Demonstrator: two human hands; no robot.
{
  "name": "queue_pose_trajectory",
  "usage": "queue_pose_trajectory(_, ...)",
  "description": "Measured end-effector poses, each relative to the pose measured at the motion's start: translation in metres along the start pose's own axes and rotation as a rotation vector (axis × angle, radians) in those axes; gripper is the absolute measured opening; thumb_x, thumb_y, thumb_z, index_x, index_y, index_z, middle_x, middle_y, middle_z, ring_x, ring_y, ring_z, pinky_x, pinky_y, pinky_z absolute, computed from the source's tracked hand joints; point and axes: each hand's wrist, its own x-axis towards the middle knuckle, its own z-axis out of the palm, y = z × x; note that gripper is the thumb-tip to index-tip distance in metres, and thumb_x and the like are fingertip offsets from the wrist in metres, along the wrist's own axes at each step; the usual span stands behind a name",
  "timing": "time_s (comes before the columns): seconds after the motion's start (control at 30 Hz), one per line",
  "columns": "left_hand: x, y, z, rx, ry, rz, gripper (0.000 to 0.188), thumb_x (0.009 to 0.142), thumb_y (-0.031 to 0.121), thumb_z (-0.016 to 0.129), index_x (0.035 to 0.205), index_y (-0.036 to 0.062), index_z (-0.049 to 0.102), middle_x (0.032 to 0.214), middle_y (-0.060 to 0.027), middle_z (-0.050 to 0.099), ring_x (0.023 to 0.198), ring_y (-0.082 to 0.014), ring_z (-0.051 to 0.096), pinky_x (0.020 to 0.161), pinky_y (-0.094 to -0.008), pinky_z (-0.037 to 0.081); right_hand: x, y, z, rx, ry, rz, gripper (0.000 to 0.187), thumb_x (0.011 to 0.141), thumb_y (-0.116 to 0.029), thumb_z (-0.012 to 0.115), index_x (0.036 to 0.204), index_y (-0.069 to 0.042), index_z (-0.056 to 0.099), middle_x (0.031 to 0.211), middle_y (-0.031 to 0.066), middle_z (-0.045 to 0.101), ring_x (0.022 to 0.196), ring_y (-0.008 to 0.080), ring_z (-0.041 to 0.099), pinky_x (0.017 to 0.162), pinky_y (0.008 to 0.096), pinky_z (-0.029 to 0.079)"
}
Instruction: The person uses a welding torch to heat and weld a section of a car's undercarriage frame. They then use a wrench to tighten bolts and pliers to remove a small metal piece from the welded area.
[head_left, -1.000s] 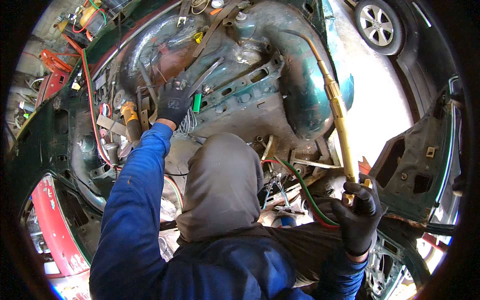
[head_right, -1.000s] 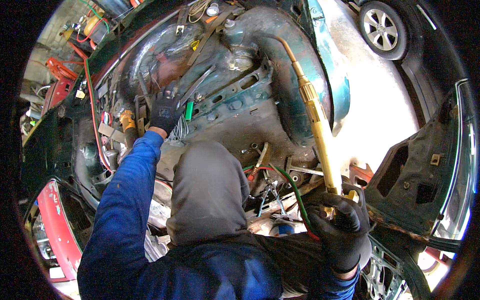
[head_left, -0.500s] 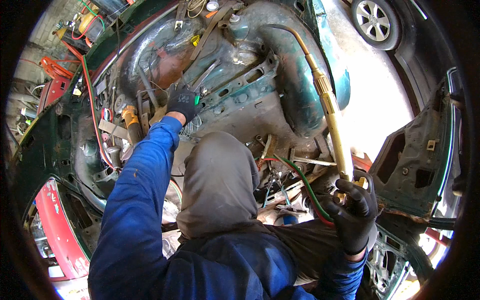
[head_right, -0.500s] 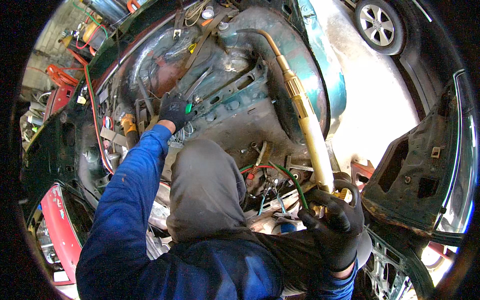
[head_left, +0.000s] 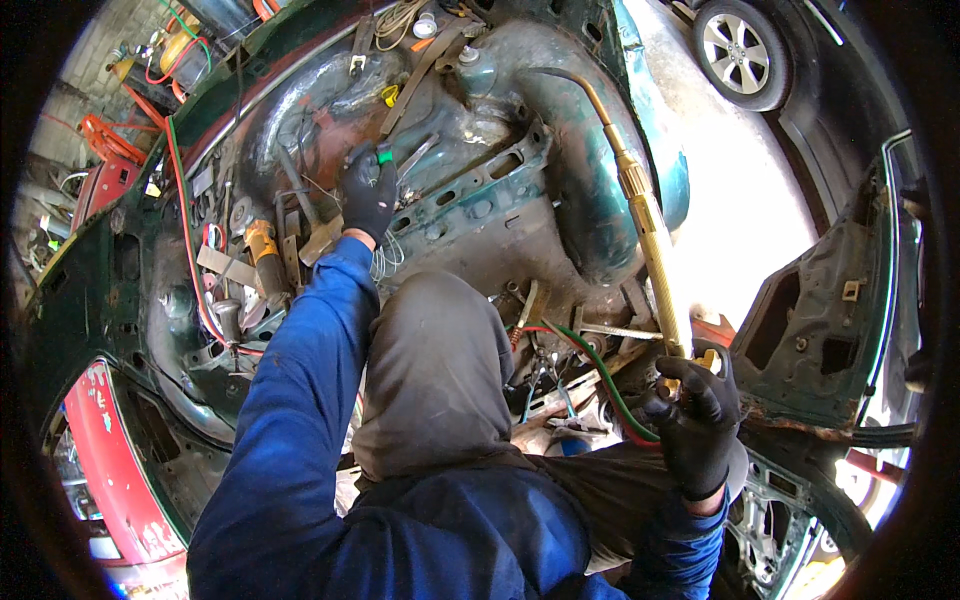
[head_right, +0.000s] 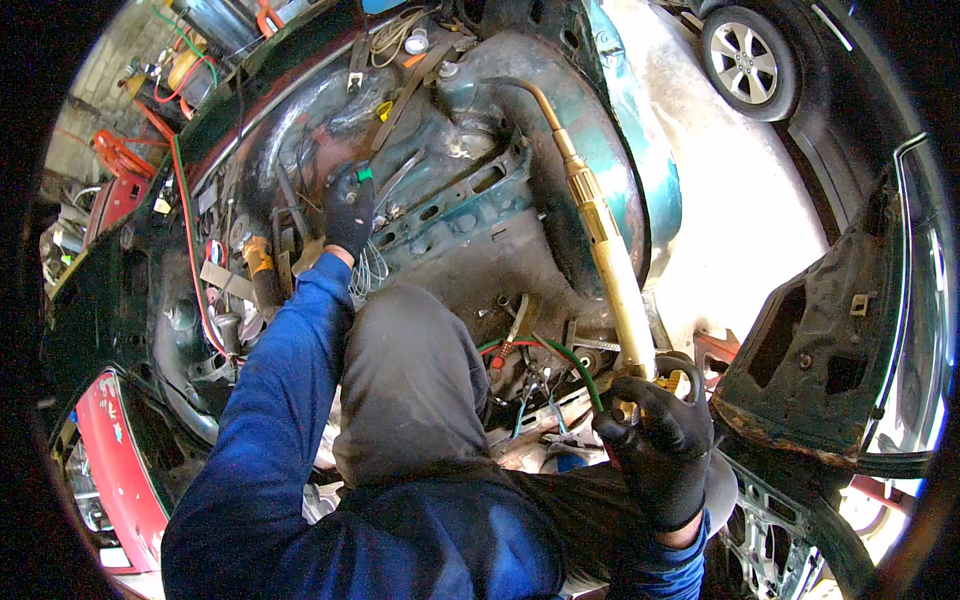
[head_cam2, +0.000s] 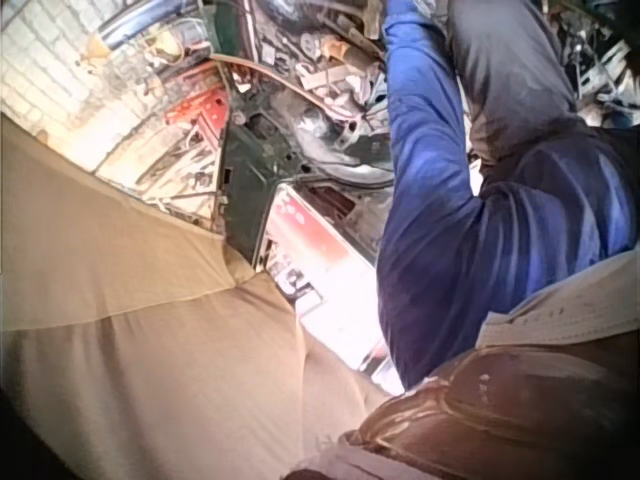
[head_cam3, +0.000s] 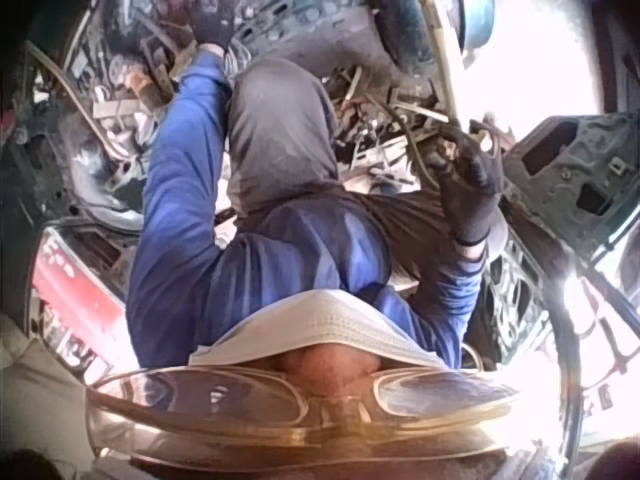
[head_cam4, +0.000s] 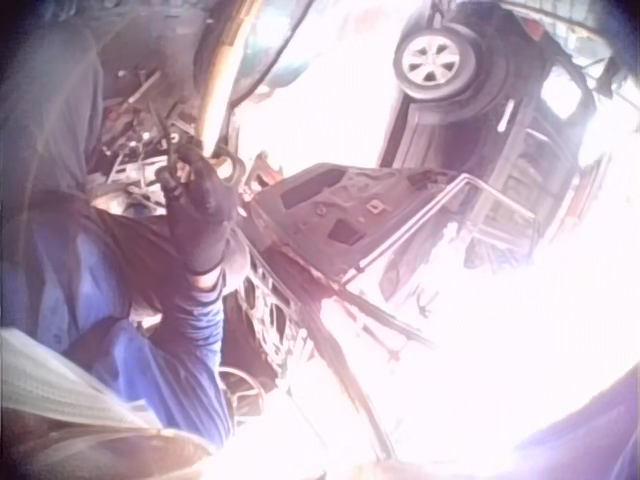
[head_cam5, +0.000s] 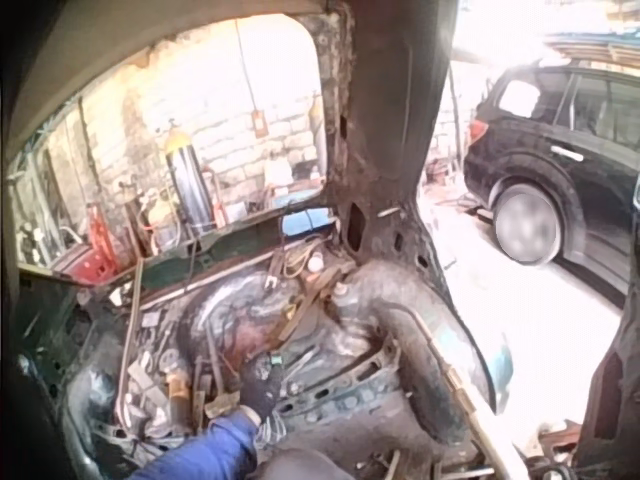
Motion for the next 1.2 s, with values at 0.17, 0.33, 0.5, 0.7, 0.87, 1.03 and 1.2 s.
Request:
queue_pose_trajectory(0.17,0.045,0.07,-0.025,-0.345,-0.04,-0.098,0.021,0.108,0.018,0.062,0.108,-0.001,0.072,0.099,-0.0103,0.073,0.095,-0.0218,0.068,0.091,-0.037,0.054,0.001,0.001,0.002,0.07,0.005,-0.049,0.035,0.088,-0.03,0.086,0.113,-0.009,0.072,0.106,0.0125,0.079,0.112,0.0407,0.068,0.094,0.0528,0.054)
queue_pose_trajectory(0.33,0.075,0.133,0.0,-1.14,-0.313,-0.421,0.02,0.106,0.027,0.057,0.107,0.0088,0.065,0.087,-0.0077,0.068,0.075,-0.0256,0.068,0.078,-0.0422,0.059,-0.002,0.005,0.0,0.159,-0.005,-0.026,0.037,0.092,-0.035,0.084,0.117,-0.009,0.073,0.106,0.0148,0.078,0.109,0.0411,0.068,0.092,0.0529,0.053)
queue_pose_trajectory(0.5,0.068,0.171,0.021,-1.248,-0.386,-0.419,0.033,0.106,0.03,0.059,0.133,0.0103,0.06,0.089,-0.0045,0.065,0.08,-0.0213,0.068,0.079,-0.0404,0.059,0.002,0.004,0.005,0.067,0.008,-0.168,0.043,0.09,-0.037,0.085,0.12,-0.008,0.075,0.103,0.0154,0.077,0.1,0.042,0.067,0.089,0.0524,0.053)
queue_pose_trajectory(0.7,0.05,0.157,0.027,-1.343,-0.441,-0.377,0.035,0.112,0.039,0.056,0.13,0.0101,0.065,0.097,-0.0033,0.067,0.085,-0.0196,0.066,0.082,-0.0417,0.059,0.002,0.001,0.008,0.079,-0.016,-0.2,0.046,0.088,-0.038,0.087,0.123,-0.009,0.076,0.104,0.0142,0.078,0.103,0.0413,0.066,0.09,0.0519,0.052)
queue_pose_trajectory(0.87,0.049,0.187,0.024,-1.5,-0.408,-0.529,0.044,0.114,0.052,0.053,0.119,0.01,0.068,0.092,-0.0033,0.067,0.08,-0.0172,0.065,0.075,-0.0365,0.057,0.005,0.003,0.01,0.135,-0.076,-0.165,0.048,0.089,-0.04,0.086,0.125,-0.01,0.076,0.102,0.0136,0.078,0.106,0.0405,0.064,0.094,0.0525,0.051)
queue_pose_trajectory(1.03,0.048,0.198,0.022,-1.523,-0.408,-0.57,0.04,0.116,0.05,0.052,0.114,0.0133,0.067,0.087,-0.0034,0.066,0.079,-0.0185,0.064,0.076,-0.038,0.056,0.002,0.001,0.014,0.198,-0.085,-0.082,0.049,0.093,-0.047,0.081,0.126,-0.011,0.077,0.101,0.0138,0.077,0.107,0.0404,0.063,0.096,0.053,0.05)
queue_pose_trajectory(1.2,0.055,0.178,0.017,-1.648,-0.626,-0.658,0.035,0.113,0.051,0.055,0.109,0.018,0.066,0.076,0.0,0.056,0.067,-0.0161,0.052,0.066,-0.0344,0.046,0.003,-0.002,0.011,0.198,-0.111,-0.076,0.05,0.099,-0.051,0.074,0.127,-0.01,0.076,0.102,0.0138,0.076,0.106,0.0418,0.064,0.098,0.0536,0.051)
